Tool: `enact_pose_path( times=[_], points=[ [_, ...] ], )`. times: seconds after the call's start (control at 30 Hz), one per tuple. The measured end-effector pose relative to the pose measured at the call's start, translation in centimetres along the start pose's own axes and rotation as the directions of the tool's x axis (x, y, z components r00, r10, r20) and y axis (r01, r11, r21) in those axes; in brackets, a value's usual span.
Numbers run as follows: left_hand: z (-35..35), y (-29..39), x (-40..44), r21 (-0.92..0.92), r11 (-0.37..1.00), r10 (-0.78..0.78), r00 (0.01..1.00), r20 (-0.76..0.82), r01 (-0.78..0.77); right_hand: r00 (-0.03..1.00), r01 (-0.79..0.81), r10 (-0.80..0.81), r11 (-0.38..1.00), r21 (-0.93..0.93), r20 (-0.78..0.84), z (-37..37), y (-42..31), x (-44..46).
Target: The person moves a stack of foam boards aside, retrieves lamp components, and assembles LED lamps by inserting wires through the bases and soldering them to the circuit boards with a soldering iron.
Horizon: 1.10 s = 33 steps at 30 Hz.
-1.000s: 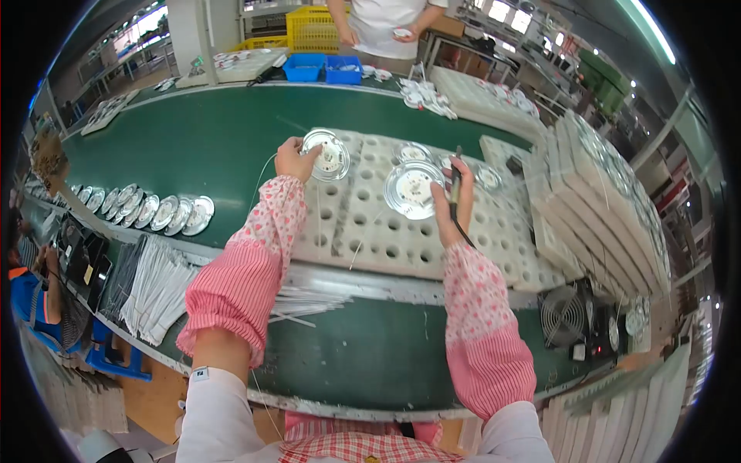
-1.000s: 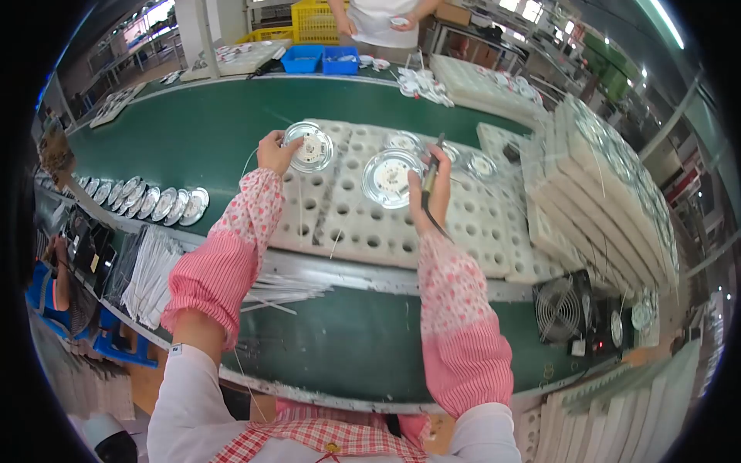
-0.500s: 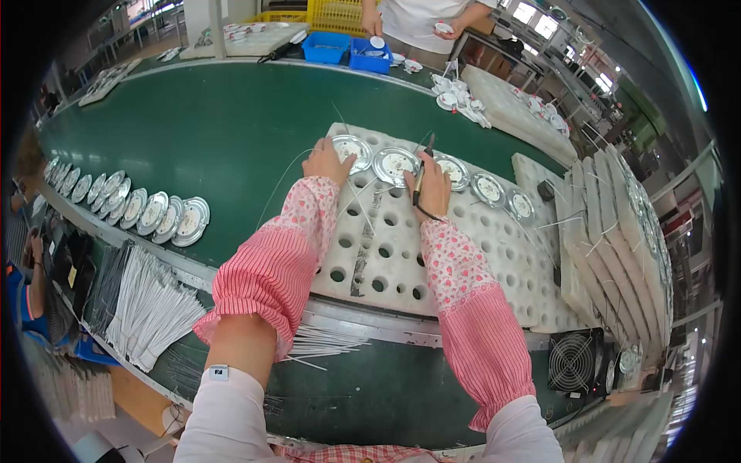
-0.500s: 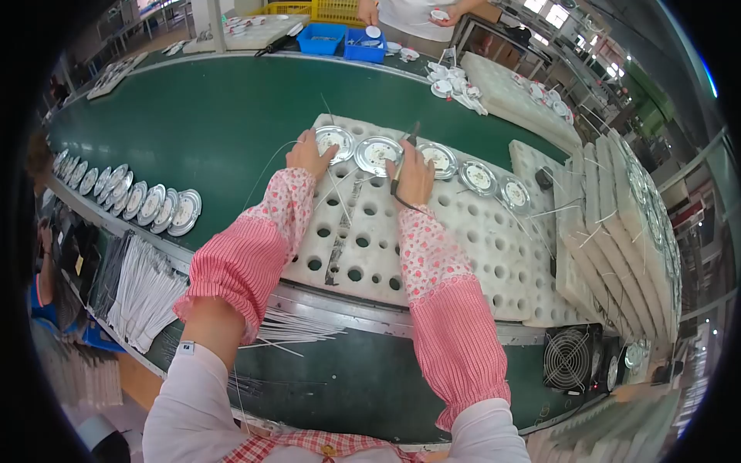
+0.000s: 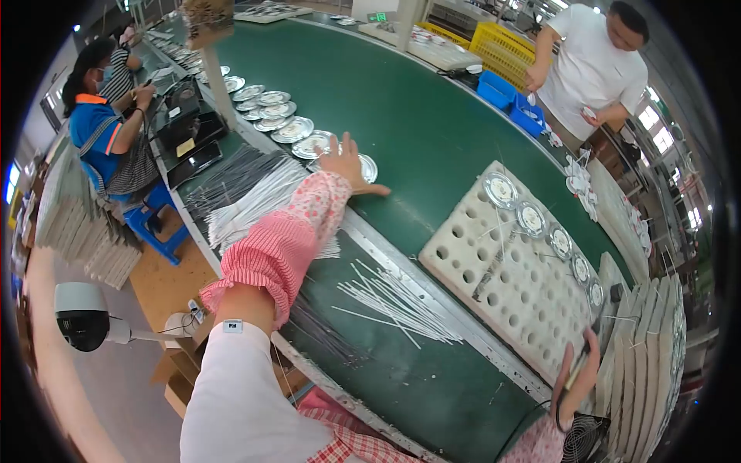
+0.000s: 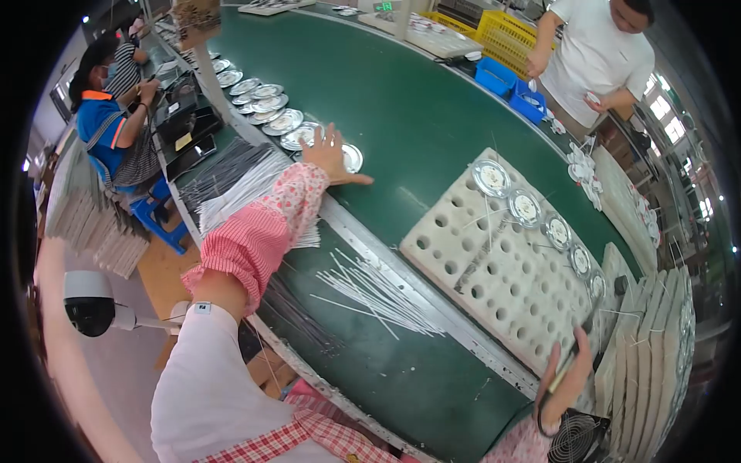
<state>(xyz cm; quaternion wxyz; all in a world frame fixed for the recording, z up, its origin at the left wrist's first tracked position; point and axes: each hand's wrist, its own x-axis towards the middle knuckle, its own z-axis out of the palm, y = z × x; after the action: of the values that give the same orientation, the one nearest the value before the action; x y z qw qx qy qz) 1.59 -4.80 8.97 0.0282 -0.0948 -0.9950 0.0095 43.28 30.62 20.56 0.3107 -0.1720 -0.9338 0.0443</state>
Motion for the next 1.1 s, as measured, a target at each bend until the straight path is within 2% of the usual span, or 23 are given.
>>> enact_pose_path(
  times=[0.1, 0.23, 0.33, 0.37, 0.47, 0.5, 0.57, 0.6, 0.63, 0.67, 0.73, 0.77, 0.87, 0.9, 0.93, 1.0, 1.1],
  points=[
    [-0.4, -2.8, 0.2, 0.033, 0.996, -0.088, 0.978, 0.191, 0.083, 0.984, -0.18, 0.179, 0.984, 0.009, 0.011, -3.0, 0.2, -3.3],
    [-2.1, -4.7, 3.0, 0.061, 0.978, -0.207, 0.944, 0.257, 0.198, 0.929, -0.37, 0.37, 0.929, 0.014, -0.021, -5.7, 0.5, -6.0],
    [-2.4, -7.2, 4.8, 0.084, 0.957, -0.289, 0.93, 0.225, 0.277, 0.926, -0.374, 0.369, 0.925, -0.066, -0.078, -9.3, -0.2, -7.8],
    [-2.3, -8.0, 5.8, 0.072, 0.959, -0.282, 0.934, 0.221, 0.272, 0.9, -0.43, 0.41, 0.892, -0.141, -0.149, -9.7, -0.4, -8.4],
    [-1.4, -10.6, 9.0, 0.057, 0.966, -0.259, 0.942, 0.216, 0.252, 0.935, -0.322, 0.271, 0.919, -0.23, -0.227, -10.9, 0.7, -9.7],
    [-1.0, -11.3, 9.9, 0.057, 0.968, -0.251, 0.943, 0.216, 0.245, 0.927, -0.323, 0.279, 0.934, -0.153, -0.25, -11.0, 1.1, -10.3],
    [-1.1, -11.7, 10.1, 0.054, 0.984, -0.178, 0.966, 0.187, 0.171, 0.941, -0.303, 0.238, 0.911, -0.279, -0.242, -11.8, 0.0, -10.2],
    [-0.1, -12.5, 10.9, 0.089, 0.981, -0.186, 0.969, 0.164, 0.174, 0.939, -0.316, 0.249, 0.897, -0.309, -0.238, -12.0, -0.4, -10.4],
    [1.8, -14.0, 12.1, 0.125, 0.977, -0.192, 0.971, 0.141, 0.174, 0.899, -0.419, 0.348, 0.859, -0.295, -0.265, -11.9, 0.3, -11.3],
    [1.8, -14.3, 12.5, 0.16, 0.972, -0.193, 0.975, 0.114, 0.173, 0.898, -0.411, 0.347, 0.879, -0.239, -0.27, -12.0, 0.2, -11.6],
    [1.6, -14.2, 12.5, 0.202, 0.951, -0.252, 0.966, 0.061, 0.235, 0.819, -0.549, 0.487, 0.819, -0.168, -0.304, -12.1, -0.6, -12.0],
    [2.3, -15.1, 12.9, 0.31, 0.941, -0.134, 0.991, -0.023, 0.135, 0.845, -0.524, 0.459, 0.816, -0.244, -0.275, -12.6, -0.7, -12.0],
    [2.0, -15.7, 11.6, 0.44, 0.891, -0.019, 0.976, -0.217, 0.115, 0.88, -0.442, 0.364, 0.863, -0.245, -0.305, -13.1, 1.3, -13.5],
    [2.1, -16.2, 12.1, 0.27, 0.957, -0.074, 0.989, -0.131, 0.108, 0.816, -0.545, 0.469, 0.819, -0.181, -0.338, -13.1, 0.8, -13.6],
    [2.4, -17.1, 13.1, 0.257, 0.963, -0.065, 0.994, -0.09, 0.086, 0.796, -0.578, 0.508, 0.799, -0.166, -0.329, -13.2, 0.3, -13.4],
    [3.8, -18.8, 15.0, 0.223, 0.974, -0.045, 0.999, -0.001, 0.044, 0.853, -0.512, 0.432, 0.799, -0.314, -0.291, -13.9, 0.1, -13.4],
    [4.9, -20.2, 15.7, 0.285, 0.958, 0.07, 0.988, -0.14, -0.028, 0.871, -0.489, 0.402, 0.769, -0.413, -0.282, -14.8, 0.7, -14.8]
  ],
)
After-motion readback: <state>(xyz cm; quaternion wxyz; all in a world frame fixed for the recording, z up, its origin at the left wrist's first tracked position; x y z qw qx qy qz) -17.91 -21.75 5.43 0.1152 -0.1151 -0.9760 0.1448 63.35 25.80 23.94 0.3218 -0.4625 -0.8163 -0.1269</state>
